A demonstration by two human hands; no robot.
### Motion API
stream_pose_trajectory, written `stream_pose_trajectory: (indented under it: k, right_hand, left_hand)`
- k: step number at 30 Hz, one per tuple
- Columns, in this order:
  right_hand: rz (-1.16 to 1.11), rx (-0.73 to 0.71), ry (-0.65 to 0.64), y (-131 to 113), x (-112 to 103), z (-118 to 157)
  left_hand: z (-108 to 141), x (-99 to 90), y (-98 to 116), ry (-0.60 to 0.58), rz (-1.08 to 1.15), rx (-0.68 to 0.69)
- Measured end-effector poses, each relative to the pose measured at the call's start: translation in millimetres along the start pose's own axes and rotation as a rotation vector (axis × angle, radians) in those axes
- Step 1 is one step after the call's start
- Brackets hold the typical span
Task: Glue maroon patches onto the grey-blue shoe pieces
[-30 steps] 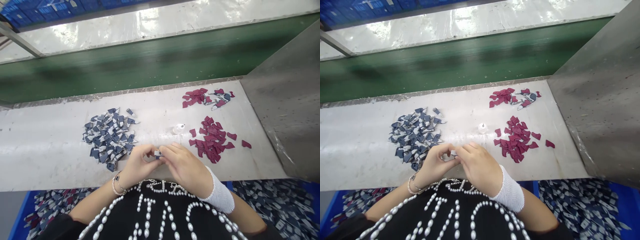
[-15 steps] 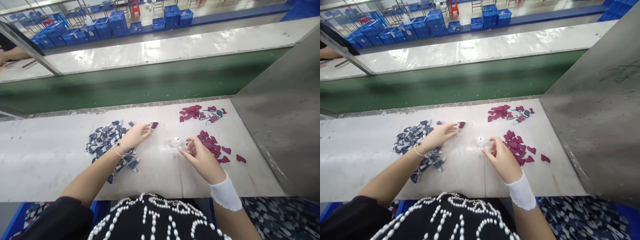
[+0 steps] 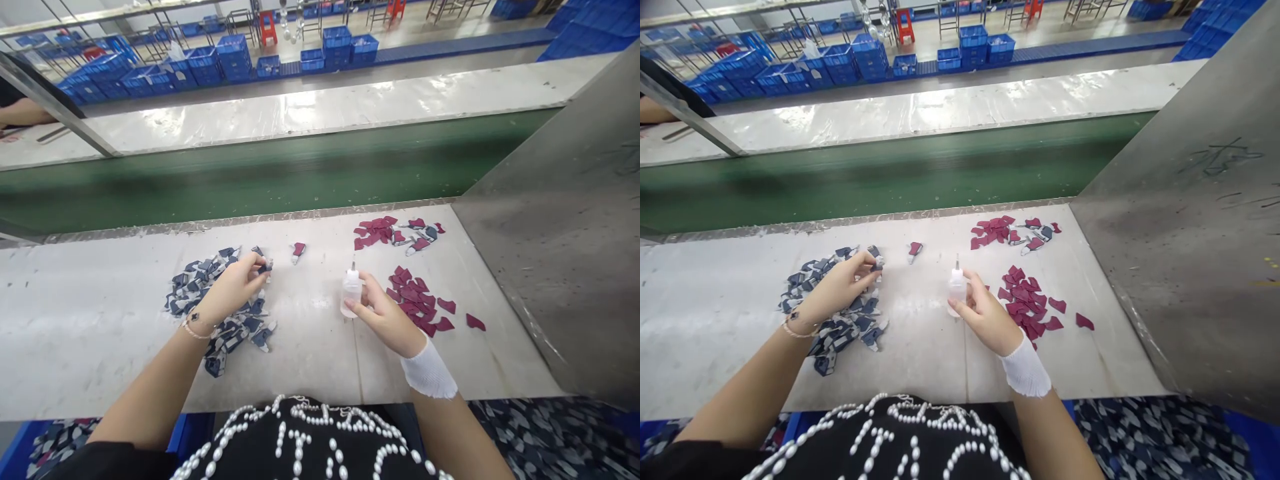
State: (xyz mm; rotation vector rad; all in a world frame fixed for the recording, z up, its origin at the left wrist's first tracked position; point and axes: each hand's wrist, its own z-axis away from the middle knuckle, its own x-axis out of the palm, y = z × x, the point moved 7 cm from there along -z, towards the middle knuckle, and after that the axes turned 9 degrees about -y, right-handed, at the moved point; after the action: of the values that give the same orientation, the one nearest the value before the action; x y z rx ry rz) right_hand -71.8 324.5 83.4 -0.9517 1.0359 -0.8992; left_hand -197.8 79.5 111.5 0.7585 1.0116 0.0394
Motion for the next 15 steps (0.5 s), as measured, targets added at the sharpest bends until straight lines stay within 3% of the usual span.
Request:
stream_pose_trajectory:
  k: [3,5,7,10,15]
  right_hand:
    - [-0.069,-0.028,-0.013,-15.6,-1.7,19.7]
    - [-0.079,-0.048,-0.018,-26.1,-3.9,30.2]
    - [-0.094,-0.073,-0.037,-35.9,-5.4,37.3]
    - [-0.141,-0.098,-0.079,-46.9,-5.5,41.7]
    - [-0.341,-0.158,-0.158,-54.5,2.0,33.8]
  left_hand:
    - [18.5,20.9,17.1,-0.04,0.51,0.071]
    - [29.4,45.7,25.8,-0.116,0.973,0.085]
    - [38.6,71.5,32.3,-0.21,1.273,0.054]
    - [49.2,95.6,38.5,-0.325,1.44,0.039]
    - [57.5,101.5,35.5,-0.388,1.348,0.041]
